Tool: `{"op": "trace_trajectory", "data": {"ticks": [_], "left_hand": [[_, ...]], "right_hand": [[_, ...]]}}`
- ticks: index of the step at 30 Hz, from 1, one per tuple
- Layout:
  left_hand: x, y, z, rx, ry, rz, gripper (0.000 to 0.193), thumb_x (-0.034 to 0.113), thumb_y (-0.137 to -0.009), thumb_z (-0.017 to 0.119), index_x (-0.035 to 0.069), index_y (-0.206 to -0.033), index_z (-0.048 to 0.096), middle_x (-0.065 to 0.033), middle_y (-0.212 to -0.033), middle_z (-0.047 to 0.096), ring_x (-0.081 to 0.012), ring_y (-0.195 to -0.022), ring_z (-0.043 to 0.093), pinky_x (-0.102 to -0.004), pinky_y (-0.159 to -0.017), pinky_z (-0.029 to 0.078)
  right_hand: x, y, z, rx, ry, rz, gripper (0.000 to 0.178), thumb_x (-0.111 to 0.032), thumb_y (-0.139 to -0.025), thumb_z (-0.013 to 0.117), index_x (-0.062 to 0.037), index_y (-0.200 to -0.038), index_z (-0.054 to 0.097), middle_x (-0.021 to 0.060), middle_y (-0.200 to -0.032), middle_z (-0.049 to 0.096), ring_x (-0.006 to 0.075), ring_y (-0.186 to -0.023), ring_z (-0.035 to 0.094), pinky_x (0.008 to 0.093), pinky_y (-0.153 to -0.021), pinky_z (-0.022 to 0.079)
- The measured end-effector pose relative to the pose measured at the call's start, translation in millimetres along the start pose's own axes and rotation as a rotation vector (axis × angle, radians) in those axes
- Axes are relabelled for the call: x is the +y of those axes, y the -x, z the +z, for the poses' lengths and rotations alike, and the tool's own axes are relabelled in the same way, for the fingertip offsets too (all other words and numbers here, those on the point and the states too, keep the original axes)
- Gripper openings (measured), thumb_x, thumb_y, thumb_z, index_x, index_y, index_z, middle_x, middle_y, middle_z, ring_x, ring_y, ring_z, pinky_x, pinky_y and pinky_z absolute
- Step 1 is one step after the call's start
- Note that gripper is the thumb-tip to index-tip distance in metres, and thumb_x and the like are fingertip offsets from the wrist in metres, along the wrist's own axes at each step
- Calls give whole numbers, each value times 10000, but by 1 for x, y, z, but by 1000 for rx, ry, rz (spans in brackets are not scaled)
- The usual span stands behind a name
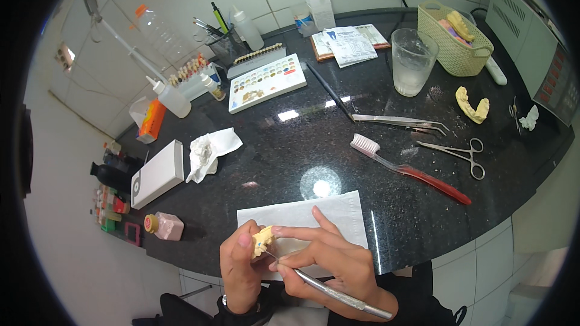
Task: The person applies a liquid to a dental mold using a brush and scrapes the surface with a small metal tool. The person then uses a long metal tool to place the mold inside a furnace.
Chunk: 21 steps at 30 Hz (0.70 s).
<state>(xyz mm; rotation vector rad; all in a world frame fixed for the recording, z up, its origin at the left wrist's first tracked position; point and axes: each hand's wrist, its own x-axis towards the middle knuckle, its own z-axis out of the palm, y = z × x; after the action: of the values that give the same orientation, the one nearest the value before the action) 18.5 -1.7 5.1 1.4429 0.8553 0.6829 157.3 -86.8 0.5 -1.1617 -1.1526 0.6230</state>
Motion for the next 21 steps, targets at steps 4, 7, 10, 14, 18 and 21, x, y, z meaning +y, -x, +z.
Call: {"op": "trace_trajectory", "data": {"ticks": [4, 7, 10, 14, 18, 21], "left_hand": [[-1, -1, -2, -12, -35, 22, 456, 400, -955, 391, 6, -749, 492, -12, -560, 453, -54, -498, 415, -227, -452, 305], [8, 1, 3, 16, -35, -64, 449, 454, -921, 413, 61, -703, 424, 12, -645, 434, -36, -564, 363, -202, -485, 257], [10, 0, 5, 19, -61, -48, 449, 452, -921, 408, 61, -702, 427, 13, -638, 427, -38, -555, 358, -205, -479, 251], [8, 0, 4, 15, -21, -52, 449, 456, -918, 409, 64, -699, 425, 14, -636, 420, -41, -562, 351, -209, -489, 250], [3, 0, 1, -15, 69, -15, 433, 411, -949, 392, 41, -737, 464, 19, -639, 439, -36, -566, 367, -204, -494, 267], [6, 1, -1, -54, 183, -41, 421, 401, -967, 378, 37, -781, 480, 12, -668, 460, -36, -573, 377, -196, -501, 280]], "right_hand": [[0, -2, -3, -32, 30, 6, 102, -60, -710, 739, -55, -781, 665, 146, -961, 685, 259, -1047, 626, 619, -1028, 258], [-3, -5, -6, -77, 30, 35, 115, -61, -698, 749, -55, -778, 666, 150, -984, 678, 252, -1049, 625, 614, -1028, 263], [-2, -4, -4, -63, 14, 20, 110, -68, -703, 747, -58, -779, 668, 157, -994, 673, 247, -1053, 621, 612, -1029, 264], [-1, -3, -2, -27, 7, 4, 78, -59, -721, 723, -56, -777, 669, 118, -920, 692, 244, -1059, 619, 601, -1039, 255], [-1, 0, 1, 5, 5, -20, 69, -50, -725, 712, -55, -778, 668, 71, -837, 703, 248, -1060, 618, 593, -1047, 248], [-3, 2, 10, 57, 72, -74, 79, -42, -717, 713, -60, -778, 665, 60, -819, 703, 257, -1058, 619, 590, -1048, 249]]}}
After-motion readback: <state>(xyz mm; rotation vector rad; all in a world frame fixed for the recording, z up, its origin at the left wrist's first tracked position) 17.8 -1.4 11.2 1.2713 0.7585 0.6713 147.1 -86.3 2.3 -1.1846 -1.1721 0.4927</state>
